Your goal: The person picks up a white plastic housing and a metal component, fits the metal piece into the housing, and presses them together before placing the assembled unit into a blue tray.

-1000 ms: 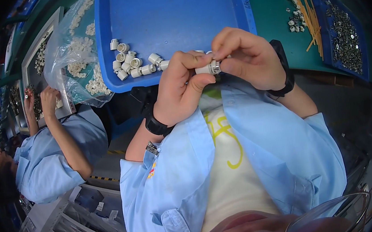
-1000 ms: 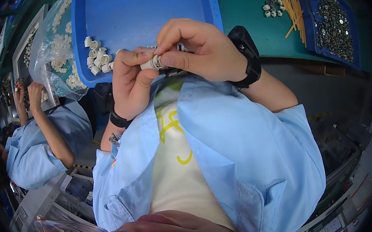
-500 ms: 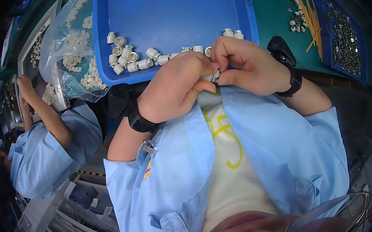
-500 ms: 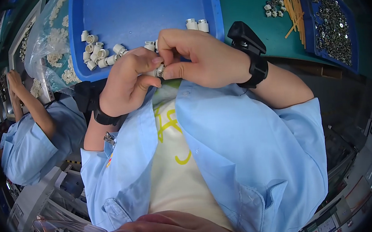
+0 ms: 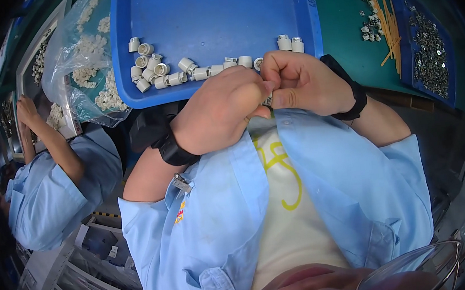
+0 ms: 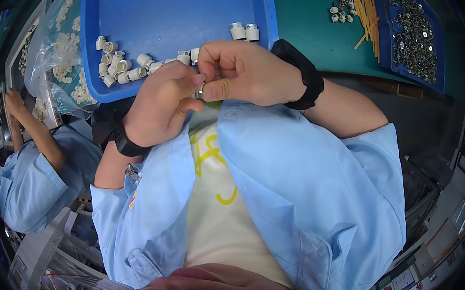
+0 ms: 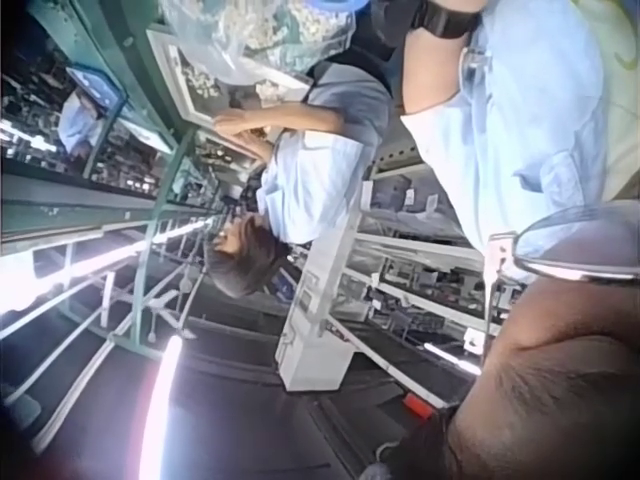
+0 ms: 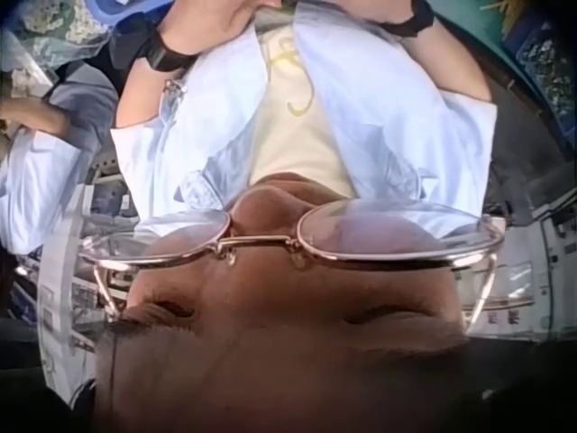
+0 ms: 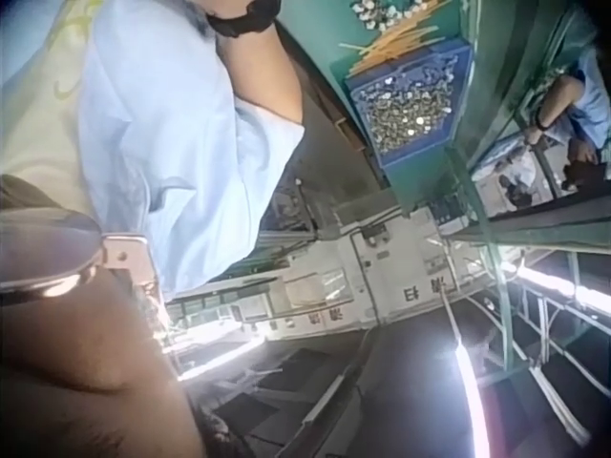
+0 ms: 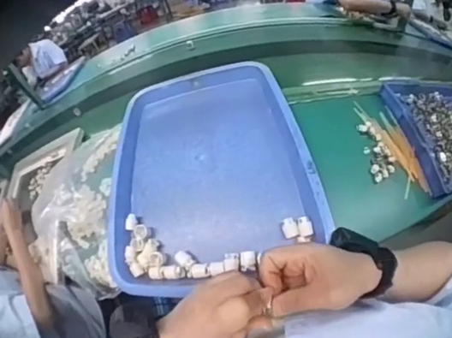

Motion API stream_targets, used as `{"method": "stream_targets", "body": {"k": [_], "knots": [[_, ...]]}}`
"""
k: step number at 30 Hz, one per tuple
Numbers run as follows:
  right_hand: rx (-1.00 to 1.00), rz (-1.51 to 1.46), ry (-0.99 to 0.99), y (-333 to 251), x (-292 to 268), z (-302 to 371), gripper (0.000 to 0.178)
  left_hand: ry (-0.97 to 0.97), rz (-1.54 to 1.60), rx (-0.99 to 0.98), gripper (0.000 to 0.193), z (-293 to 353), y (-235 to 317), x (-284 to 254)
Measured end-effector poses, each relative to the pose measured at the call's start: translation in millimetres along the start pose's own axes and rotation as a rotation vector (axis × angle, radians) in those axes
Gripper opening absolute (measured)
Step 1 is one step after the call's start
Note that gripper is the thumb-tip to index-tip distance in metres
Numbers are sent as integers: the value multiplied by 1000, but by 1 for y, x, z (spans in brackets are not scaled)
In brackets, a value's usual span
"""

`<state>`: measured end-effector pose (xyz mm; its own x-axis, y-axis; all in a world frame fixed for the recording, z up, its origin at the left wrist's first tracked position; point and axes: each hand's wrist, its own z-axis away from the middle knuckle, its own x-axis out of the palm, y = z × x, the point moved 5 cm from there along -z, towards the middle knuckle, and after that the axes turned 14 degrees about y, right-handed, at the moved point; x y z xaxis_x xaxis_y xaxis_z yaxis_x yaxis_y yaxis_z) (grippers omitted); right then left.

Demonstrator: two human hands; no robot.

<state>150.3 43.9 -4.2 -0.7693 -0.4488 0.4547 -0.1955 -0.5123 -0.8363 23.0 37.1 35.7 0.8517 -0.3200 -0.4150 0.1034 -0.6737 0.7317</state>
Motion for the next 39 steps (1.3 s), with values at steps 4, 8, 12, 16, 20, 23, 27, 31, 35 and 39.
{"method": "stream_targets", "body": {"k": [4,8,12,16,20,23,27,31,35,39], "knots": [[-32,-30,22,-2,-2,-5,28,64,-65,17,30,0,-6,0],[-217,32,92,-11,-2,-6,31,174,-72,-196,37,2,-13,-10],[-447,287,148,-23,-4,-2,37,296,308,-347,45,6,-24,-10],[-609,476,109,-29,-4,1,38,251,312,-305,49,2,-19,-10],[-702,406,119,-27,-1,0,36,321,475,-439,47,5,-23,-10],[-733,301,156,-26,2,1,36,281,503,-440,44,5,-24,-10],[-758,229,248,-32,6,4,34,152,288,-278,41,1,-20,-13],[-737,462,296,-34,8,7,36,425,703,-453,38,4,-20,-5],[-824,721,253,-40,13,9,38,420,773,-410,36,4,-20,-4],[-769,716,176,-40,14,7,40,434,891,-498,38,4,-18,2]]}}
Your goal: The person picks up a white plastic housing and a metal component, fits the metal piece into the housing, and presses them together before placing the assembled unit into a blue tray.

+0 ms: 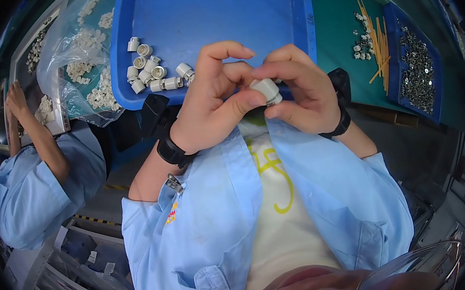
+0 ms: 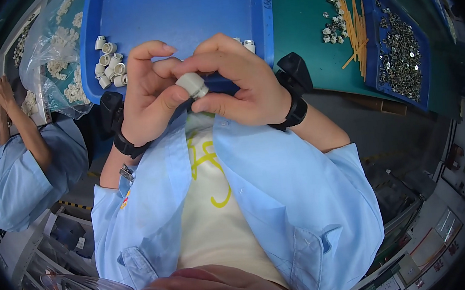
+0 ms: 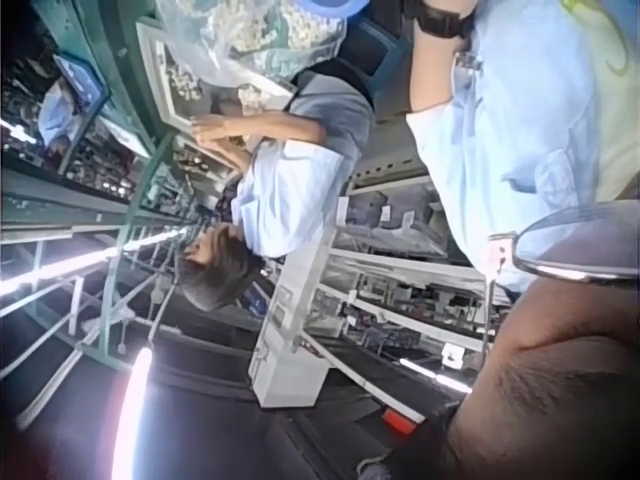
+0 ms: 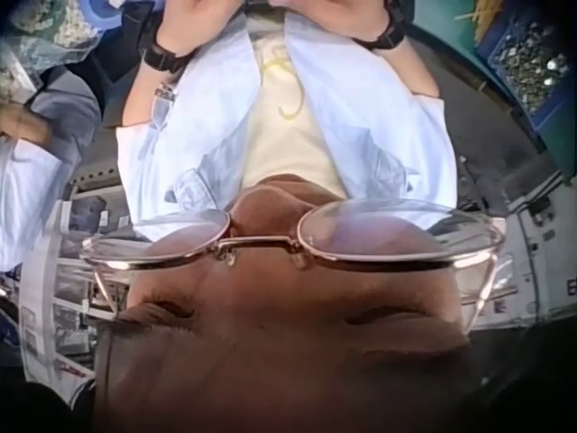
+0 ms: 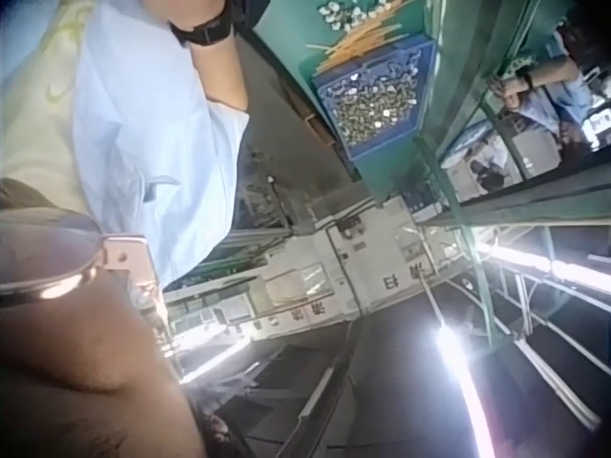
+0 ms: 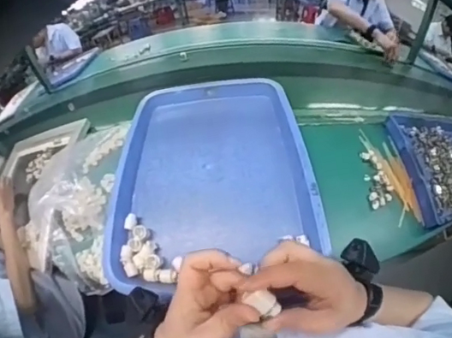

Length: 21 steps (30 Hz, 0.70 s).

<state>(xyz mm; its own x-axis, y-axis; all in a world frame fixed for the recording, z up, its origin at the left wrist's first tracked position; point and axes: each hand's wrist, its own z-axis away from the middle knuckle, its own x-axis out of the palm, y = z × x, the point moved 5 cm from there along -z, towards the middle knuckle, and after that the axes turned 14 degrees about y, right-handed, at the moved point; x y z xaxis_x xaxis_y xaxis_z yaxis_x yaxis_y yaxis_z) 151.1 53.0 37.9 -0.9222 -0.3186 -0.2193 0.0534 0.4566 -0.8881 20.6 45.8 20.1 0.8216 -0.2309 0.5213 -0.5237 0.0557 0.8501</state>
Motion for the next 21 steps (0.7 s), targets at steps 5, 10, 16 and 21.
{"method": "stream_targets", "body": {"k": [5,10,16,21], "knots": [[-217,16,149,-1,-3,2,42,-36,-63,-79,36,3,-6,0],[-348,103,183,-7,-3,6,46,-29,-244,57,39,1,-7,-7],[-468,176,299,-12,2,7,41,-185,-246,120,58,4,-15,9],[-493,204,319,-15,4,7,41,-205,-192,78,58,7,-16,14]]}}
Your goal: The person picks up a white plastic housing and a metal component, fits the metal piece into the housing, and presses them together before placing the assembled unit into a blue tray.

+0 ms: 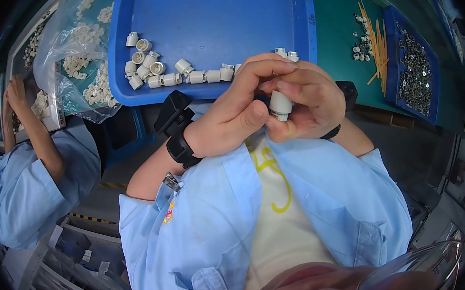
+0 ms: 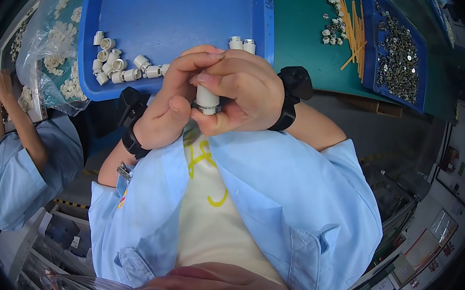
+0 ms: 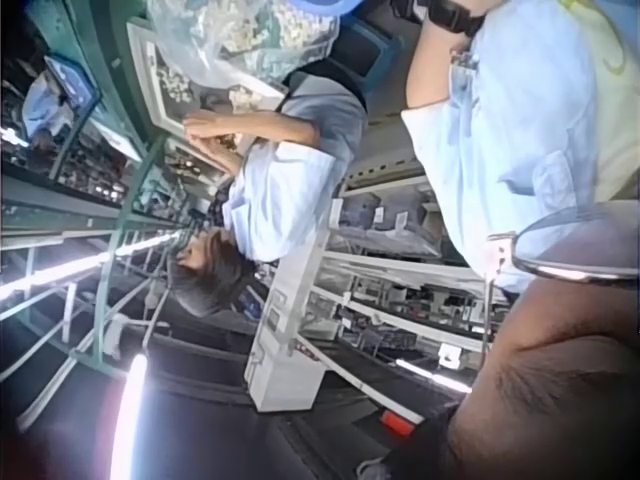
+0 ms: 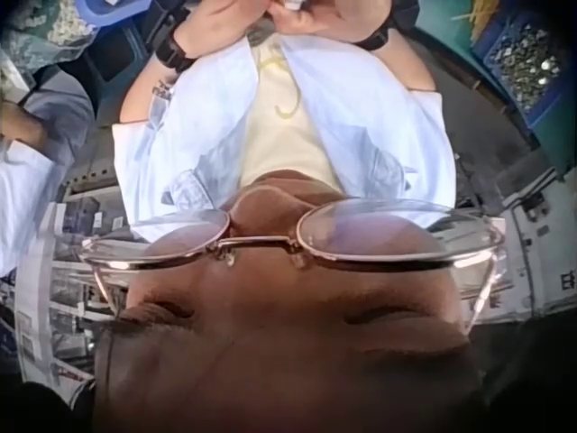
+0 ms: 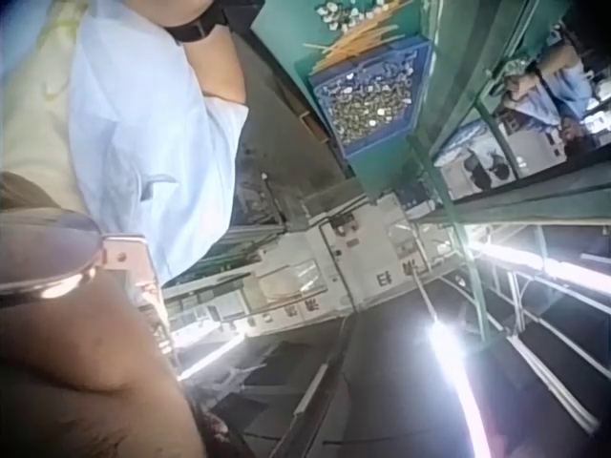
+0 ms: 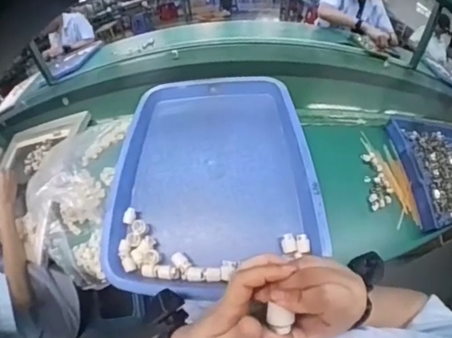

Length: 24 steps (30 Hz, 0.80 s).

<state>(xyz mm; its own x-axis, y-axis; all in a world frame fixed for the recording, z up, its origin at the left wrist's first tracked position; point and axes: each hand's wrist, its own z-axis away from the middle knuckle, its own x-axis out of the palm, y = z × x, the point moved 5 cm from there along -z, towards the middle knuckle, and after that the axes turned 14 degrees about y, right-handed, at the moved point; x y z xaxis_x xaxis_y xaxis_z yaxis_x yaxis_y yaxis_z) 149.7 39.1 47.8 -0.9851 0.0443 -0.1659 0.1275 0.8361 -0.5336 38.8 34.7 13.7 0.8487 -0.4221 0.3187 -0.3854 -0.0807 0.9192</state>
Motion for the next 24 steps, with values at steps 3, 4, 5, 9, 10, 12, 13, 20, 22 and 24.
{"method": "stream_targets", "body": {"k": [3,4,5,9,10,12,13,20,22,24], "knots": [[-23,-14,3,-1,0,-1,40,6,56,0,58,1,-2,2],[-2,-32,-18,0,0,-1,41,6,56,1,58,1,-2,2],[18,-51,-39,1,0,-1,42,11,40,17,58,1,-2,1],[186,-237,-118,13,6,5,44,36,-9,38,56,0,2,-6],[261,-320,-147,17,9,7,45,55,-26,23,55,-1,3,-8],[347,-387,-125,17,10,11,46,72,-44,10,55,-2,4,-10],[438,-458,-104,18,11,15,47,85,-32,13,54,-2,4,-11],[612,-617,-32,19,20,23,48,155,-4,73,52,0,2,-13],[596,-631,-29,20,21,23,50,156,18,74,52,-1,1,-13],[569,-608,-81,22,18,22,50,158,28,76,52,-1,1,-13]]}}
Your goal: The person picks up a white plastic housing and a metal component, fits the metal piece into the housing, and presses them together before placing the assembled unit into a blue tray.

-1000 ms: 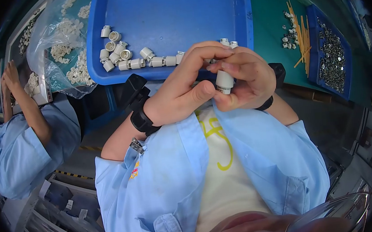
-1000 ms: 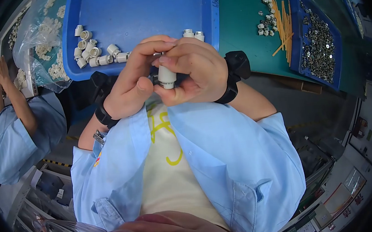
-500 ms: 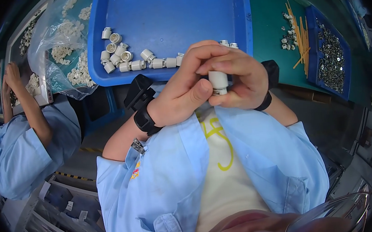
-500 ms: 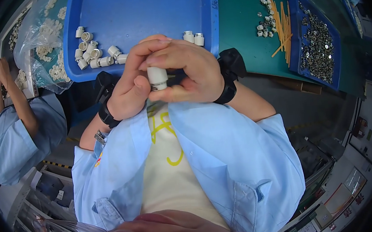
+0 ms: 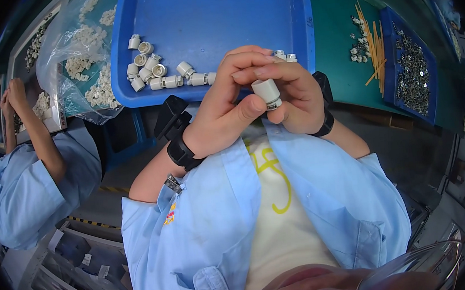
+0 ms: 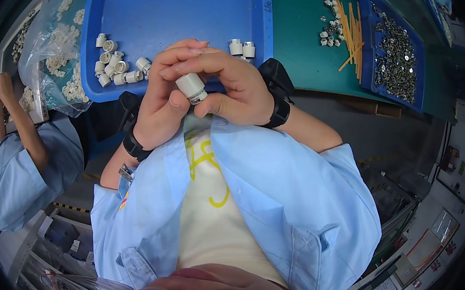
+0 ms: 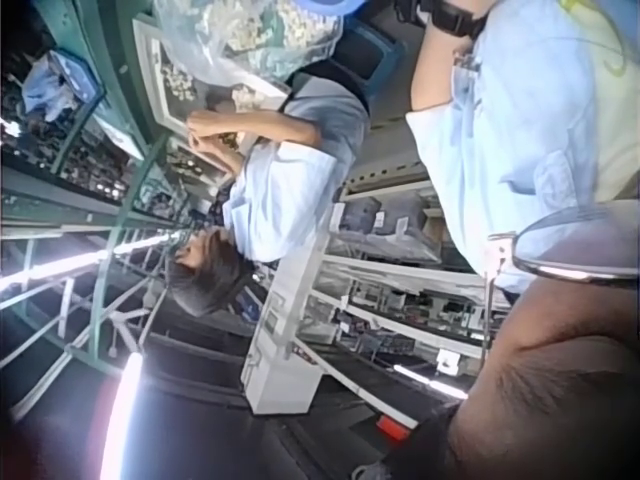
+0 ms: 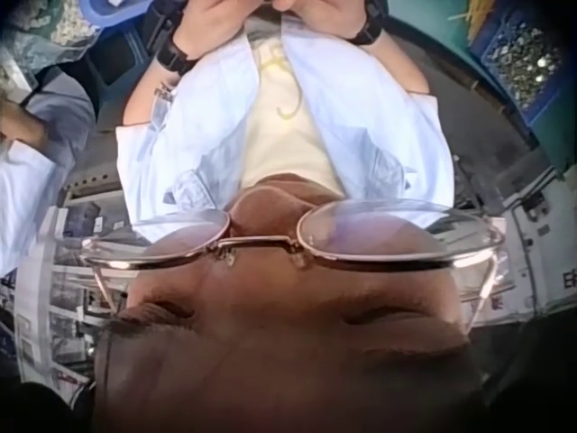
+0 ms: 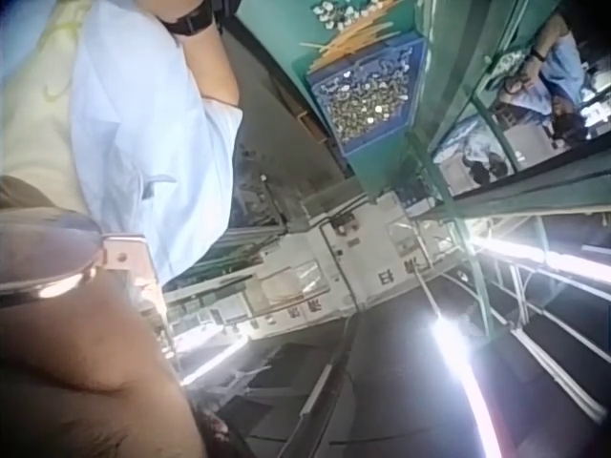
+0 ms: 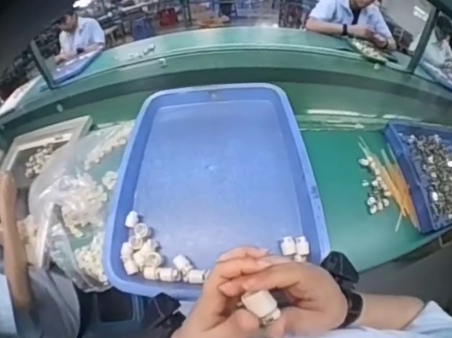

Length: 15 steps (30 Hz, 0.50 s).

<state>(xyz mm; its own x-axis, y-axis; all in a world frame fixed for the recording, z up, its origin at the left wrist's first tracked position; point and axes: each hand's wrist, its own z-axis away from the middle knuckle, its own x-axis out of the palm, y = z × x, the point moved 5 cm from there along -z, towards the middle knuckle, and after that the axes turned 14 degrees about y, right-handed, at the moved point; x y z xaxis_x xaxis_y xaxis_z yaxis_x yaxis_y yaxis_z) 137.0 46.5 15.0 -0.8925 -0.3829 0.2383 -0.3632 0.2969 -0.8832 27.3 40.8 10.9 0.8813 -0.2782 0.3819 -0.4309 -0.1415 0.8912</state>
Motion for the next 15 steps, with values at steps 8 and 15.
{"method": "stream_targets", "body": {"k": [8,15], "knots": [[-20,62,-85,-1,0,0,54,5,-19,1,52,0,-1,-1],[67,-67,51,4,2,2,51,17,-18,-34,51,0,-1,-2]]}}
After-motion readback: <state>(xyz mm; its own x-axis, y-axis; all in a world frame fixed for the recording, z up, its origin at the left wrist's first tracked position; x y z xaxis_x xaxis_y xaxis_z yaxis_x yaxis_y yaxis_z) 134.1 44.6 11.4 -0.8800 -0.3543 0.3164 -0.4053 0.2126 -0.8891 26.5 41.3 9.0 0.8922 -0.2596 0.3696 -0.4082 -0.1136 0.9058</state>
